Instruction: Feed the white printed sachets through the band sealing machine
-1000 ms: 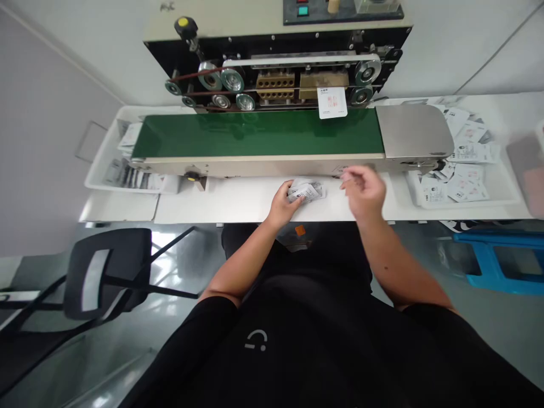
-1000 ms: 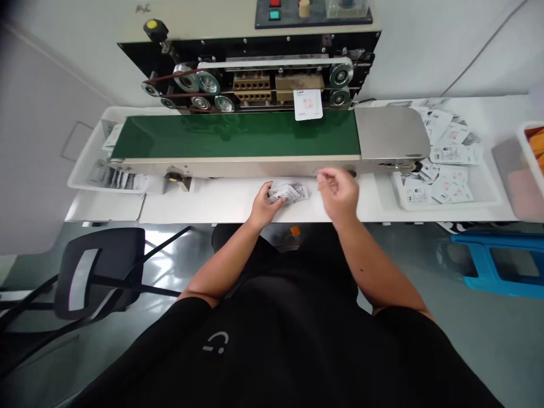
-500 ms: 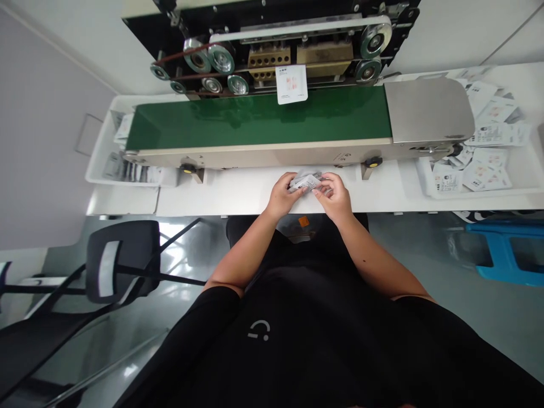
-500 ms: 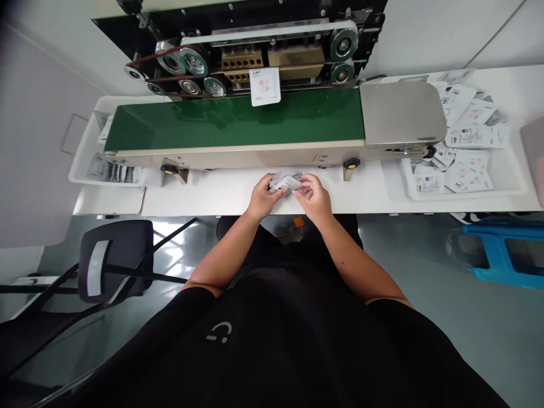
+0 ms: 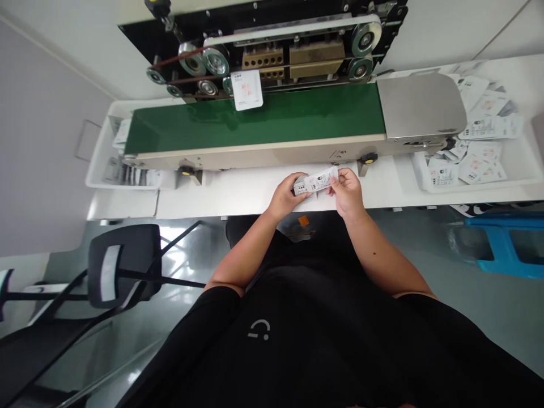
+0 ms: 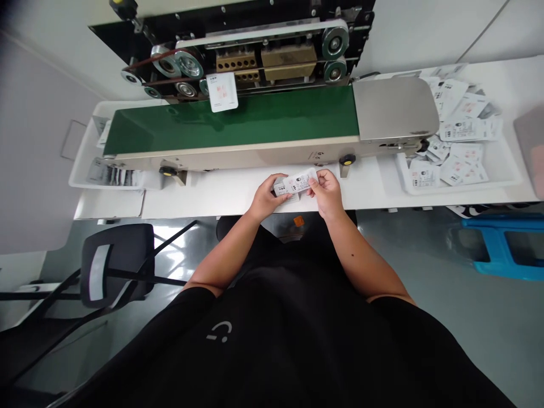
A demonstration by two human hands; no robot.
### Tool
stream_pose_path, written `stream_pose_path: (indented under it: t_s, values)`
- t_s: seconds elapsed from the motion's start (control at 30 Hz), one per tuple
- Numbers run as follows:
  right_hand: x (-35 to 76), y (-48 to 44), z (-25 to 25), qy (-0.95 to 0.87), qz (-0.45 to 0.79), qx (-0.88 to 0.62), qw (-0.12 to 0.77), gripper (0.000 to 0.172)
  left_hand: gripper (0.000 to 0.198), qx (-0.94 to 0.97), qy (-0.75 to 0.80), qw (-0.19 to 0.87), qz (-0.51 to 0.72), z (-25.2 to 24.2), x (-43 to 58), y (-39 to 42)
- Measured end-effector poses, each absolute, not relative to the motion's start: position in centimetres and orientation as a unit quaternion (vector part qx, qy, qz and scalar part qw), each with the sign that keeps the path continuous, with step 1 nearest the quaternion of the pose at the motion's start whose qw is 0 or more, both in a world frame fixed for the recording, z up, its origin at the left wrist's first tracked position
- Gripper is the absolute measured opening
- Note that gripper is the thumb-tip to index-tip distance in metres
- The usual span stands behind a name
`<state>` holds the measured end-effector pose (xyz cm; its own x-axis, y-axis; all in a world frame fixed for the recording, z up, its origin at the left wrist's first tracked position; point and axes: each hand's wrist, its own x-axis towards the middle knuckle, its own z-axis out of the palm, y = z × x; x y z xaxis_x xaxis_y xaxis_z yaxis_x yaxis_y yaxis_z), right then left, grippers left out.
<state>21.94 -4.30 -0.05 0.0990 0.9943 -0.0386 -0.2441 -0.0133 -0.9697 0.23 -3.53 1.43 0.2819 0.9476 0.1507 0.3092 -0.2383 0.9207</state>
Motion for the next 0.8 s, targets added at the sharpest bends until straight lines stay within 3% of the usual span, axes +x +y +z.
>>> stream_pose_path:
  t_s: [0.2,0.5,0.67,0.8]
  values:
    - [21.8,-4.3,0.7,-0.375,0.610,-0.437,0.545,0.062,0.062,0.681,0.485,0.393,0.383,1.1,0.4,-3.7]
    - [21.1,-4.7,2.3,-0.378,0.658,-0.371,0.535,0.058,0.069,0.645,0.515,0.382,0.416,0.7,0.2,-3.9]
    - [22.9,-4.3,6.6,-0.449,0.525,-0.423,0.586,0.057,0.064,0.633,0.515,0.396,0.422,0.5,0.1,-3.9]
    - [27.4,-1.2,13.0,-0.538,0.312,-0.492,0.609,0.034,0.059,0.642,0.523,0.389,0.403,1.1,0.1,-4.1]
